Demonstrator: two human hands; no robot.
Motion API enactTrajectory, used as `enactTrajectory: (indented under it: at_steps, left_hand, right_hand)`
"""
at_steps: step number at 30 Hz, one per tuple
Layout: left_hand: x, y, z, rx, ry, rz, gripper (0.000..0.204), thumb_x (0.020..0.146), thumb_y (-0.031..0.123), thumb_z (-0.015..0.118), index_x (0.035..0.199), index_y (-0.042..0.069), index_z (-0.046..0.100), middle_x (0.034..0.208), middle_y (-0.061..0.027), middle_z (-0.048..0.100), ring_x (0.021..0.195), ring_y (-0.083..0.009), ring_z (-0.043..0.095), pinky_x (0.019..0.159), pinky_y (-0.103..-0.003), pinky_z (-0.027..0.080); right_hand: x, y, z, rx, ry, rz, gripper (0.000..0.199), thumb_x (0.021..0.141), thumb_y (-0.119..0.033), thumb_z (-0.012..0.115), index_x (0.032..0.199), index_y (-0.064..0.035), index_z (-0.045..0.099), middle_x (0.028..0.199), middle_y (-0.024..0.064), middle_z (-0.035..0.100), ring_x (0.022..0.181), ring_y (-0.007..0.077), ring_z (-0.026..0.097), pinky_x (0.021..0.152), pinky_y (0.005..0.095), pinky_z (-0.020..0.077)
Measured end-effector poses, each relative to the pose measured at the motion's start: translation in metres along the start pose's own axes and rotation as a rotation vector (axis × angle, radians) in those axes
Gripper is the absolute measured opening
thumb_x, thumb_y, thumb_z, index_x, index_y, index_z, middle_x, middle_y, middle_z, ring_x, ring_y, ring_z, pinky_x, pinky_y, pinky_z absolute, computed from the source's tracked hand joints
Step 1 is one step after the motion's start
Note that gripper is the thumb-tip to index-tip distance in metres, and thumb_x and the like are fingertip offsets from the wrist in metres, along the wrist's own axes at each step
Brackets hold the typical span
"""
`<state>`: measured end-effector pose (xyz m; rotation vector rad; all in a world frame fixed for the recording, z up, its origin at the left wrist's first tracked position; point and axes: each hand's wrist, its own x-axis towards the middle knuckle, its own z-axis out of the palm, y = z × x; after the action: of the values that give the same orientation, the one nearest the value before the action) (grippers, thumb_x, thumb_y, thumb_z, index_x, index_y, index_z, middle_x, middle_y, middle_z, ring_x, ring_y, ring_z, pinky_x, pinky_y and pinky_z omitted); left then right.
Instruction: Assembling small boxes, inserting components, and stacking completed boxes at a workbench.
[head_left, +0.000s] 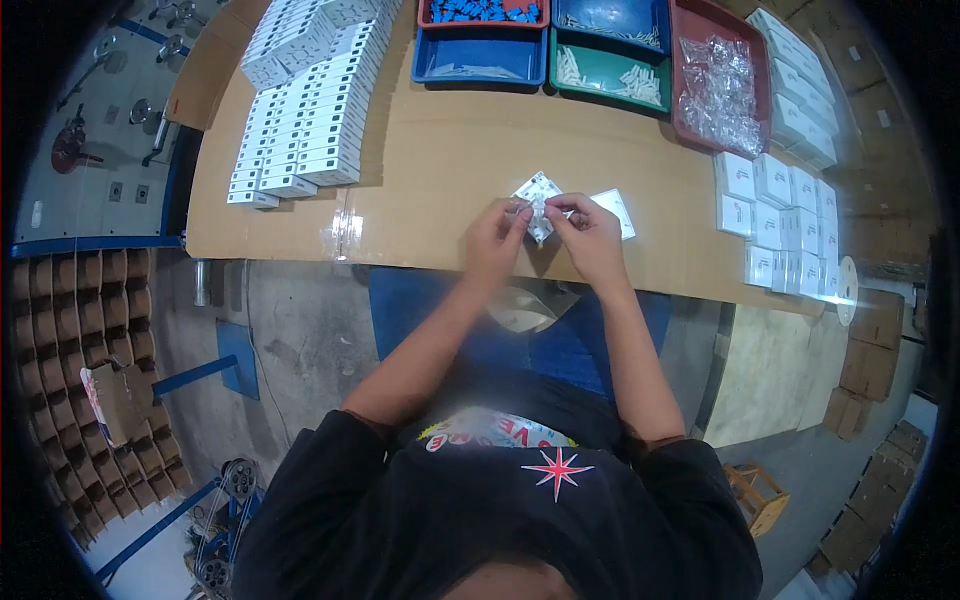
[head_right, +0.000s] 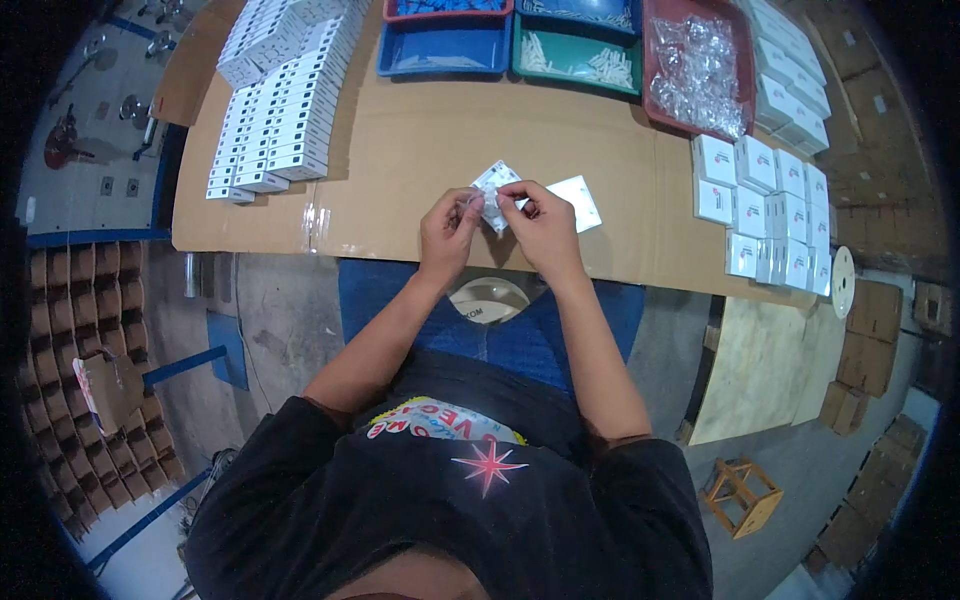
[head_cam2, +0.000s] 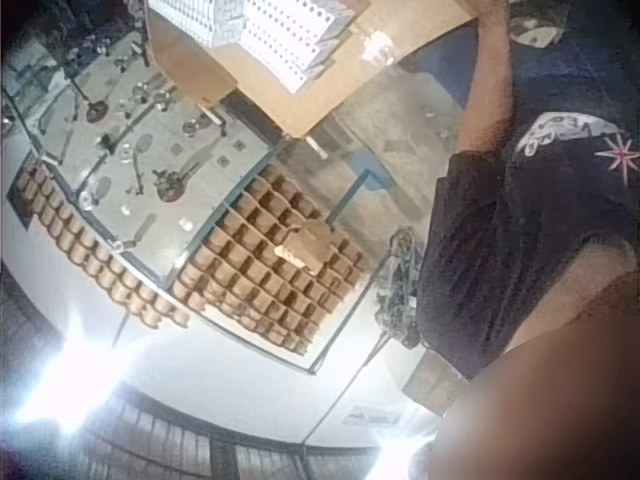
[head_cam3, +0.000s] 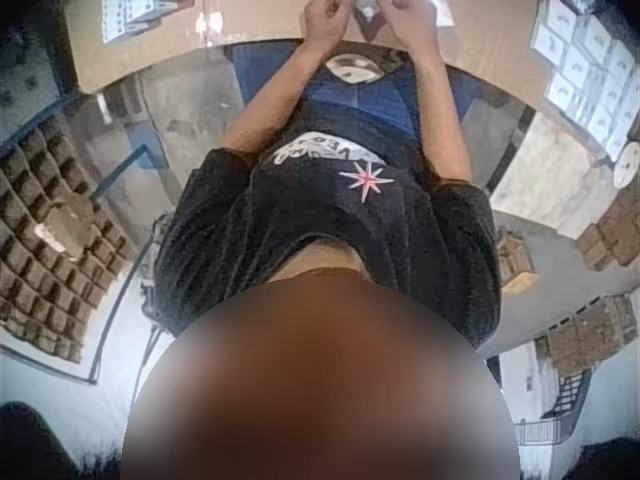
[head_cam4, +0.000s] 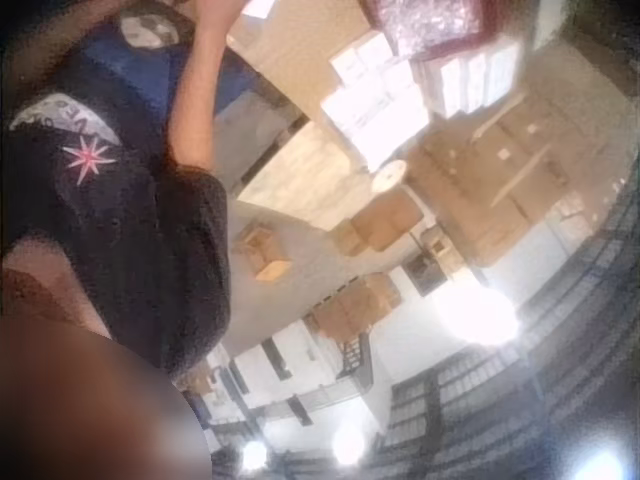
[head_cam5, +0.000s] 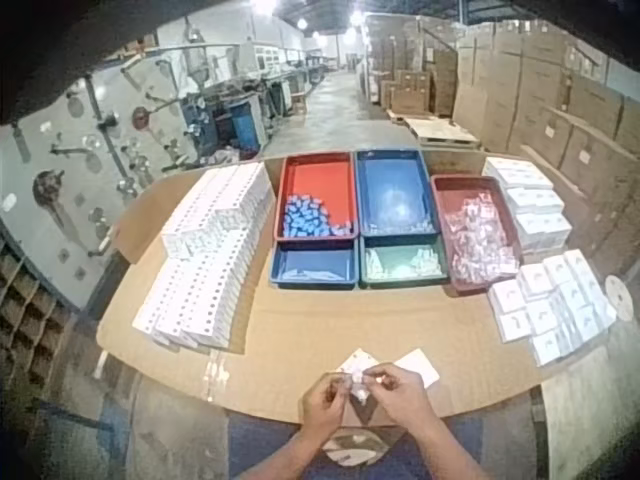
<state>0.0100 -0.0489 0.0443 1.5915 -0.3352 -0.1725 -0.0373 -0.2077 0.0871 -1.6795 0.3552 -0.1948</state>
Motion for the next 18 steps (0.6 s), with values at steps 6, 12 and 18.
enactTrajectory:
  at_steps: [6,12,18]
  left_hand:
    - [-0.001,0.009,0.003,-0.208,-0.062,-0.175,0.029,0.100,0.013,0.069,0.126,0.002,0.062,0.098,-0.0045,0.070,0.080,-0.0087,0.065,0.067,-0.024,0.053]
    - [-0.002,0.007,0.000,-0.263,-0.167,-0.265,0.032,0.099,0.013,0.070,0.128,0.000,0.063,0.101,-0.0057,0.072,0.082,-0.0097,0.067,0.069,-0.024,0.054]
    - [0.000,0.004,-0.002,-0.360,-0.161,-0.379,0.029,0.103,0.019,0.066,0.125,0.001,0.065,0.102,-0.0068,0.073,0.084,-0.0124,0.070,0.068,-0.023,0.055]
  right_hand:
    - [0.002,0.000,0.000,0.024,0.028,-0.033,0.015,0.092,-0.011,0.075,0.102,-0.0001,0.074,0.073,-0.0035,0.062,0.063,0.0024,0.048,0.055,0.0210,0.0384]
    - [0.003,0.011,0.000,0.027,0.005,0.008,0.014,0.092,-0.011,0.076,0.101,-0.0004,0.074,0.069,-0.0042,0.060,0.061,0.0026,0.045,0.054,0.0217,0.0364]
    - [0.001,0.005,0.000,-0.021,0.033,0.030,0.013,0.091,-0.010,0.076,0.100,-0.0008,0.075,0.071,-0.0034,0.060,0.062,0.0036,0.046,0.055,0.0227,0.0376]
